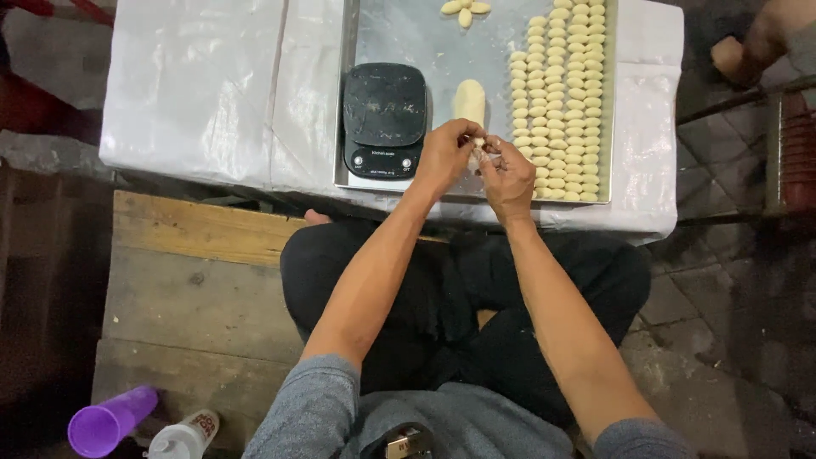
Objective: Shaping small pieces of dough into uniform ovals and arranging them on a baking tray
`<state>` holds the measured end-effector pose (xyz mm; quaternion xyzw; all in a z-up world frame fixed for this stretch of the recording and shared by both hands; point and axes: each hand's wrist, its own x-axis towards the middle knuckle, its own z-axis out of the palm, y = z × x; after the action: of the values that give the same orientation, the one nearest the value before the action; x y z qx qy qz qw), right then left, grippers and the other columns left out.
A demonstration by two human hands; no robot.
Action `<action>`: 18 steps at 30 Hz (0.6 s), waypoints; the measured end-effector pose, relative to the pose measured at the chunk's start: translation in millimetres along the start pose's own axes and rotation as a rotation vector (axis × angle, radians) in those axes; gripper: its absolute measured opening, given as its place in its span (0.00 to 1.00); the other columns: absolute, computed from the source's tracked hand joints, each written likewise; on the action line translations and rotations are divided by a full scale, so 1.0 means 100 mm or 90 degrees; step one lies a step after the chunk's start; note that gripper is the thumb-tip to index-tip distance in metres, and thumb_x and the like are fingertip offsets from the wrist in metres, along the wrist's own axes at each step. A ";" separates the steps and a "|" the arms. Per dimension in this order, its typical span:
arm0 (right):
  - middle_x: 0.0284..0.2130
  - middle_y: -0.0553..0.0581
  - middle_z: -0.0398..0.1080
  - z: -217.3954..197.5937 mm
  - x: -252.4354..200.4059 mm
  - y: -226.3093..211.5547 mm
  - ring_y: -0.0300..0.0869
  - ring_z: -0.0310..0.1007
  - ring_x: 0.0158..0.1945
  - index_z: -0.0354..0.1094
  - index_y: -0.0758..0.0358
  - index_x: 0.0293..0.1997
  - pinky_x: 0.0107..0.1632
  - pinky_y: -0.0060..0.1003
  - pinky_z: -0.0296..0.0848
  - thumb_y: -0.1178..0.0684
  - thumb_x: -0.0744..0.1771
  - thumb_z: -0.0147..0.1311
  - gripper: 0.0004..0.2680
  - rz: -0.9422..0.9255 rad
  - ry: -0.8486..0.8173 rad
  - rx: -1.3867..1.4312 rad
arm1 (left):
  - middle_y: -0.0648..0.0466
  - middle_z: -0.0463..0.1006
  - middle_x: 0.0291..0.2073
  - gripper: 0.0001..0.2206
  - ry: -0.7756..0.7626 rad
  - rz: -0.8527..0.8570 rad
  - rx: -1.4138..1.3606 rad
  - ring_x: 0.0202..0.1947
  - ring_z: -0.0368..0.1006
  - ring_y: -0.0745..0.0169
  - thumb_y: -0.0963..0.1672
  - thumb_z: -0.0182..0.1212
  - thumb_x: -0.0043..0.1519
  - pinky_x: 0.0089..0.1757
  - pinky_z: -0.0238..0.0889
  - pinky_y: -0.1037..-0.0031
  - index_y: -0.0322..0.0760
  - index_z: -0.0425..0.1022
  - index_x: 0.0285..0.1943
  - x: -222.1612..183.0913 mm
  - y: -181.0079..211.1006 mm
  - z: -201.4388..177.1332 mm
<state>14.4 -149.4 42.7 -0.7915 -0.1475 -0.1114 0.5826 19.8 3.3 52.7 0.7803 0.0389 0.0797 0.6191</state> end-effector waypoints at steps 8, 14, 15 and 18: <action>0.32 0.65 0.77 0.00 0.02 0.06 0.45 0.79 0.26 0.77 0.69 0.45 0.28 0.37 0.74 0.63 0.67 0.61 0.04 0.026 0.039 0.017 | 0.40 0.84 0.41 0.10 -0.045 -0.089 -0.090 0.45 0.82 0.41 0.37 0.65 0.59 0.41 0.76 0.58 0.37 0.84 0.48 0.04 -0.17 0.00; 0.23 0.61 0.75 -0.03 0.01 -0.28 0.41 0.77 0.23 0.78 0.63 0.43 0.25 0.32 0.75 0.58 0.67 0.65 0.04 0.102 0.027 -0.007 | 0.42 0.84 0.37 0.11 -0.024 -0.064 -0.115 0.42 0.81 0.47 0.35 0.65 0.58 0.40 0.76 0.61 0.38 0.85 0.46 0.04 -0.25 0.07; 0.23 0.61 0.75 -0.03 0.02 -0.22 0.41 0.77 0.23 0.78 0.63 0.43 0.25 0.32 0.75 0.58 0.67 0.65 0.04 0.105 0.026 -0.008 | 0.42 0.84 0.37 0.11 -0.025 -0.066 -0.115 0.42 0.81 0.47 0.35 0.65 0.58 0.40 0.76 0.61 0.38 0.85 0.46 0.05 -0.24 0.08; 0.26 0.65 0.76 -0.04 0.04 -0.06 0.42 0.77 0.23 0.76 0.69 0.44 0.26 0.33 0.75 0.61 0.68 0.61 0.03 0.115 0.060 0.071 | 0.45 0.84 0.34 0.09 -0.037 -0.056 -0.130 0.39 0.81 0.56 0.36 0.71 0.55 0.38 0.76 0.66 0.39 0.85 0.43 0.06 -0.23 0.09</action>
<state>16.0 -151.4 50.6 -0.7619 -0.0541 -0.0874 0.6395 28.3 1.1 28.3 0.7124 0.0469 0.0331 0.6994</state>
